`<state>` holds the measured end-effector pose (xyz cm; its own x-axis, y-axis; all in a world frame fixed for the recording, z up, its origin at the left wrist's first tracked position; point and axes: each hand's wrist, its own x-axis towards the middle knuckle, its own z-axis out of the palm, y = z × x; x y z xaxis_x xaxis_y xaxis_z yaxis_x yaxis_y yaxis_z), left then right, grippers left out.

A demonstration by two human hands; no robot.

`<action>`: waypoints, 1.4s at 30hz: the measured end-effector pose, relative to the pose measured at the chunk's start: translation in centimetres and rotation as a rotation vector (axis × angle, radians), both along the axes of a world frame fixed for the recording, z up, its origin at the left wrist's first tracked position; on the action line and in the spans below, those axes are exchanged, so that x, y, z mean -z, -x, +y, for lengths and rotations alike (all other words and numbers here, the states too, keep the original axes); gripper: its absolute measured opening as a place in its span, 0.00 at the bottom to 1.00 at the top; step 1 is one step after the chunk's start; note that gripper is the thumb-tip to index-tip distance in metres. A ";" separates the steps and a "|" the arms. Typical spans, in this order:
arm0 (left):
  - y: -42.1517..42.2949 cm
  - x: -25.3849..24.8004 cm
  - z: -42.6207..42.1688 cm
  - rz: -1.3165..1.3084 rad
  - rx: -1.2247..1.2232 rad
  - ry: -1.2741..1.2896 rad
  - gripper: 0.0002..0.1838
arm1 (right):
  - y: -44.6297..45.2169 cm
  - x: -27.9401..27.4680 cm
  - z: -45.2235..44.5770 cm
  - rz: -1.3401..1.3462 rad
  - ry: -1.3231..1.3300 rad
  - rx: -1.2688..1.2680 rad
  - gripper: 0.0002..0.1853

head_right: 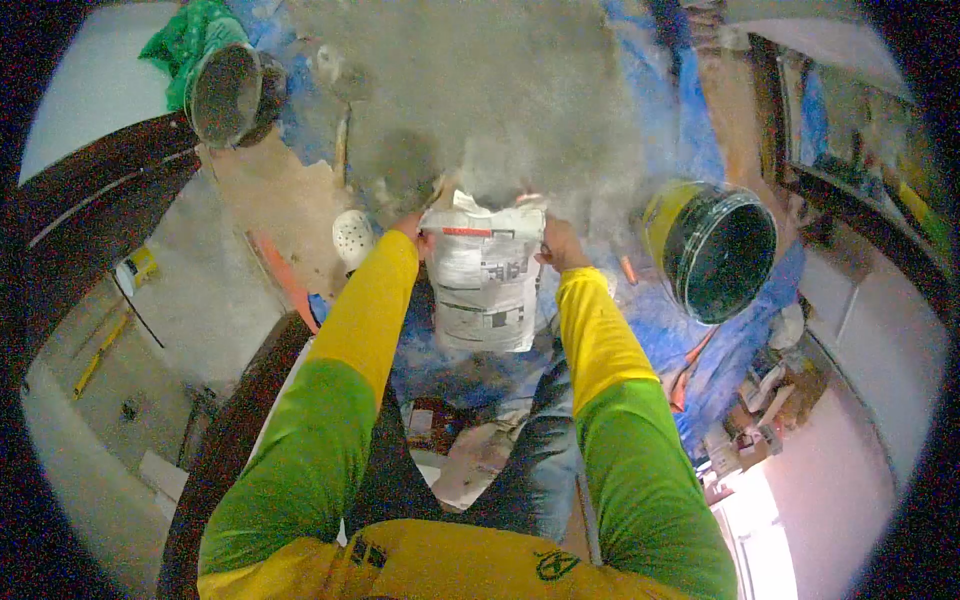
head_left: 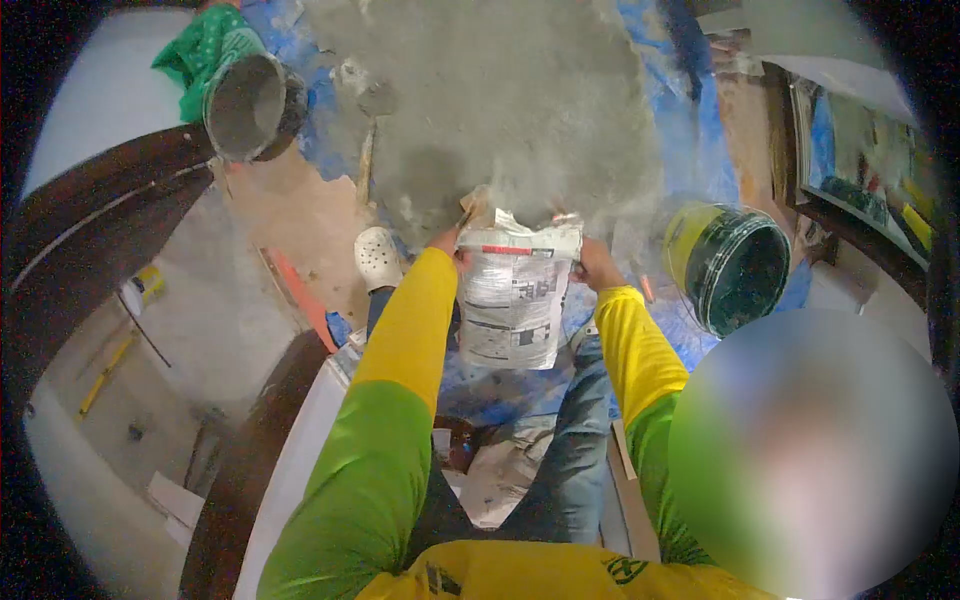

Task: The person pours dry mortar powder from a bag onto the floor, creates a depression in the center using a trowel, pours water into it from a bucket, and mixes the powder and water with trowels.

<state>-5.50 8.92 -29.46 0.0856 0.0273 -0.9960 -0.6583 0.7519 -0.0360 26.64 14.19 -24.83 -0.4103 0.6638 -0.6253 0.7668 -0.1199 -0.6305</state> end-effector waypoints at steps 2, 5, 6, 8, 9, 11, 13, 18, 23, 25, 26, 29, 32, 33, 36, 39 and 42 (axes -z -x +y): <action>-0.4 -0.2 0.7 0.049 -0.200 -0.028 0.19 | 0.0 -0.4 0.2 0.170 0.046 0.227 0.23; 0.1 -5.3 2.0 0.255 -0.029 0.045 0.26 | 0.8 -5.2 1.1 0.256 0.829 1.256 0.22; 0.4 -6.5 2.1 0.345 0.147 0.072 0.29 | -0.1 -5.0 -1.0 0.145 0.757 1.241 0.26; 0.0 -8.6 2.9 0.515 0.532 -0.034 0.28 | -2.0 -6.5 -3.4 -0.021 0.671 1.169 0.29; -0.1 -9.8 3.6 0.579 0.685 -0.138 0.28 | -2.8 -7.5 -5.1 -0.065 0.671 1.122 0.28; 0.1 -13.1 6.0 0.716 0.961 -0.339 0.27 | -4.3 -8.7 -7.7 -0.051 0.656 1.022 0.27; 1.0 -17.0 9.5 0.839 1.230 -0.481 0.26 | -5.9 -9.1 -10.0 0.002 0.645 0.949 0.26; 2.2 -23.1 15.4 0.979 1.612 -0.631 0.24 | -7.4 -9.6 -12.3 0.072 0.670 0.865 0.24; 1.8 -24.8 18.9 1.056 1.831 -0.712 0.22 | -8.3 -9.1 -13.8 0.171 0.638 0.853 0.22; 0.7 -24.0 20.4 1.087 1.890 -0.748 0.22 | -8.6 -8.8 -14.1 0.204 0.582 0.855 0.21; 0.3 -23.3 20.8 1.097 1.909 -0.749 0.22 | -9.0 -9.0 -14.2 0.200 0.541 0.852 0.21; 0.6 -22.0 18.8 1.087 1.980 -0.688 0.21 | -7.4 -13.7 -12.4 0.096 0.441 0.871 0.18; 1.8 -17.8 10.5 0.942 1.761 -0.552 0.22 | -11.7 -4.5 -17.2 -0.241 -0.395 -0.046 0.24; 2.6 -14.1 5.6 0.765 1.384 -0.453 0.23 | -10.7 -5.5 -16.1 -0.177 0.284 0.679 0.28; 3.8 -3.9 -6.4 0.463 0.628 -0.224 0.27 | -7.1 -5.2 -13.9 -0.266 0.458 0.685 0.39; 1.2 -1.5 -9.8 0.487 0.712 -0.168 0.29 | -5.9 1.9 -15.1 -0.183 0.397 0.732 0.48; 0.1 3.8 -13.0 0.599 0.704 -0.493 0.30 | -3.4 4.6 -14.3 -0.095 0.358 0.765 0.49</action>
<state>-5.62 -4.04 -33.27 -0.2636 0.5771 -0.7730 0.1244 0.8150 0.5660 30.06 -0.08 -29.46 0.1359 0.4924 -0.8597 0.4415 -0.8069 -0.3924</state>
